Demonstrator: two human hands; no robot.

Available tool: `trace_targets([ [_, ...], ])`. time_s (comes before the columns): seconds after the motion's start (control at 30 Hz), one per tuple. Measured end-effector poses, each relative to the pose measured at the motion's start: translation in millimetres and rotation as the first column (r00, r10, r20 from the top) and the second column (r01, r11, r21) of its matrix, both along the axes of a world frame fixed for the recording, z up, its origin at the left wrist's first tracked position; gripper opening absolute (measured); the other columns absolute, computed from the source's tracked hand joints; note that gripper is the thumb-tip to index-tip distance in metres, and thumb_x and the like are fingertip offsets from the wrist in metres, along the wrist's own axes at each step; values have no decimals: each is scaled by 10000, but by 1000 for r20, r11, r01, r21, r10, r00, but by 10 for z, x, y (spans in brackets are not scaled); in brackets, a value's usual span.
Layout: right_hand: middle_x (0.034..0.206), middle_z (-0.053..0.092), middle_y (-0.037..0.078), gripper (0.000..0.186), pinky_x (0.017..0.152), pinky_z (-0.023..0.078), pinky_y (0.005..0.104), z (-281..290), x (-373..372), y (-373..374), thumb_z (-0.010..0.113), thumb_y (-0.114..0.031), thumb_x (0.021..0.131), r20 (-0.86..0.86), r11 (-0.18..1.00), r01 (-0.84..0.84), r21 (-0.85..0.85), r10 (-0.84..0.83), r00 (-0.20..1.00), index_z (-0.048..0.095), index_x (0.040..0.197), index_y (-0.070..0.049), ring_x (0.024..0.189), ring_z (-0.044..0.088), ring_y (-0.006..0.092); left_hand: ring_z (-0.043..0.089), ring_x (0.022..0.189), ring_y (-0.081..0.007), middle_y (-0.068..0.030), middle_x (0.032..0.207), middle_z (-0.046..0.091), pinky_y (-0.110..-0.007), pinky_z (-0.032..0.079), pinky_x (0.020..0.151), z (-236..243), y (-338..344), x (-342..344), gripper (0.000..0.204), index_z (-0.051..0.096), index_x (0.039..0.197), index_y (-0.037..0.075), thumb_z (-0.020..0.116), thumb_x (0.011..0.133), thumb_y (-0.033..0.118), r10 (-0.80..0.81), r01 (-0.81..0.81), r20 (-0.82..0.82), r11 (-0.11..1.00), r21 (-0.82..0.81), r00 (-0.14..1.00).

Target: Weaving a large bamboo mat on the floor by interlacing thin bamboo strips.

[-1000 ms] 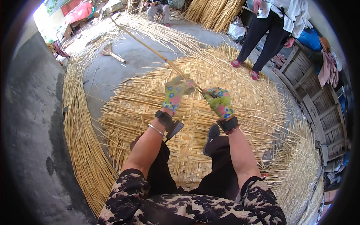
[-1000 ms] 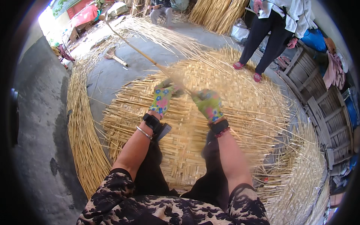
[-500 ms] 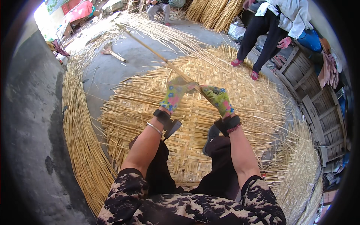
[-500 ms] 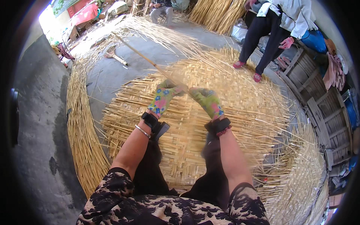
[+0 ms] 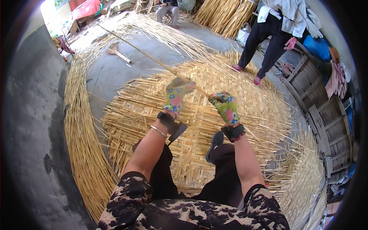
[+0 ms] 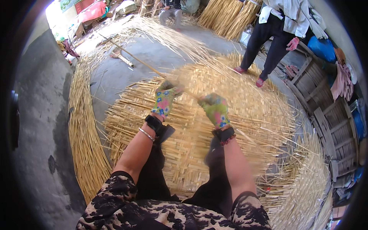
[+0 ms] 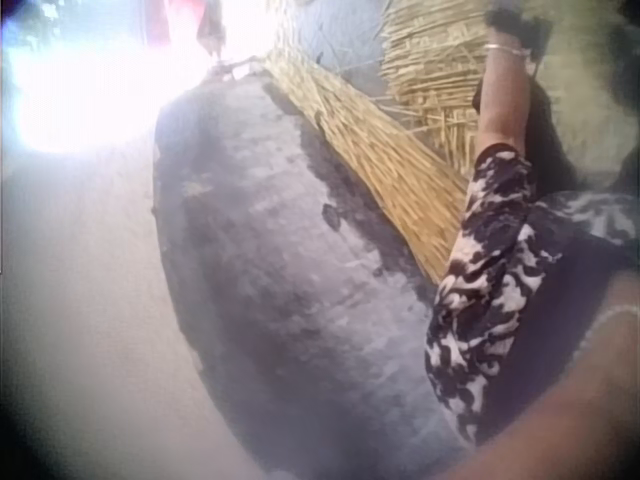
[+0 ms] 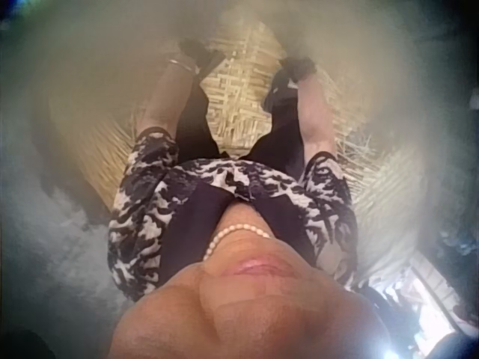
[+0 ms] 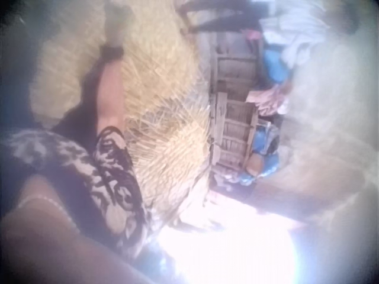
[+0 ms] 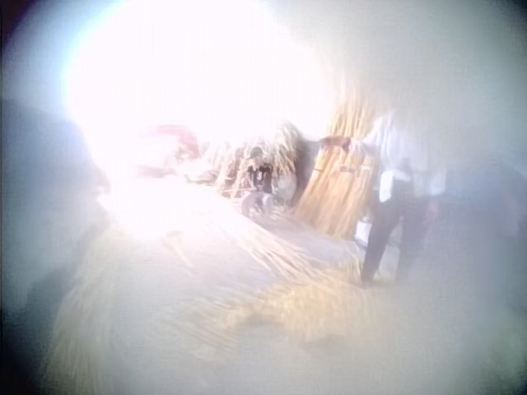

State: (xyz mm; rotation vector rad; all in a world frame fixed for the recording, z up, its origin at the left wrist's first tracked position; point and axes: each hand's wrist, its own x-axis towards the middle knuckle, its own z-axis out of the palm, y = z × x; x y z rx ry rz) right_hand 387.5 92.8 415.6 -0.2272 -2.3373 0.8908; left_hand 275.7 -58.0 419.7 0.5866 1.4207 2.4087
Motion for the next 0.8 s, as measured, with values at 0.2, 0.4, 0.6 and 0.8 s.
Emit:
trace_targets([
  [0.2, 709, 617, 66, 162, 562, 451, 231, 4, 54, -70, 677, -73, 679, -29, 940, -150, -306, 149, 988, 645, 824, -8, 623, 571, 117, 596, 724, -142, -63, 795, 610, -248, 514, 635, -177, -4, -118, 107, 596, 833, -4, 605, 730, 22, 20, -29, -76, 993, -114, 997],
  [0.4, 660, 612, 69, 151, 449, 422, 207, 14, 130, 141, 635, -61, 696, 199, 703, -70, -708, 293, 935, 621, 817, 29, 528, 564, 113, 594, 693, -135, -63, 774, 608, -245, 508, 621, -76, -38, -101, 103, 593, 822, -4, 609, 725, 25, 38, -41, 74, 998, 37, 997],
  [0.6, 721, 606, 56, 292, 496, 443, 221, 128, 149, 113, 707, -153, 672, 329, 803, -24, -595, 271, 905, 610, 915, -25, 575, 570, 120, 601, 644, -151, -69, 752, 611, -253, 507, 624, -74, -93, -85, 150, 581, 844, -7, 634, 715, 49, -52, 48, 113, 998, 40, 992],
  [0.8, 841, 602, 100, 374, 643, 469, 336, -66, -68, -336, 585, -204, 728, -106, 861, 57, 506, -4, 994, 524, 1093, -152, 725, 582, 255, 608, 601, -147, -86, 720, 614, -237, 501, 527, -82, 59, 165, 175, 589, 819, -34, 656, 697, 72, -49, 40, 218, 998, 41, 975],
])
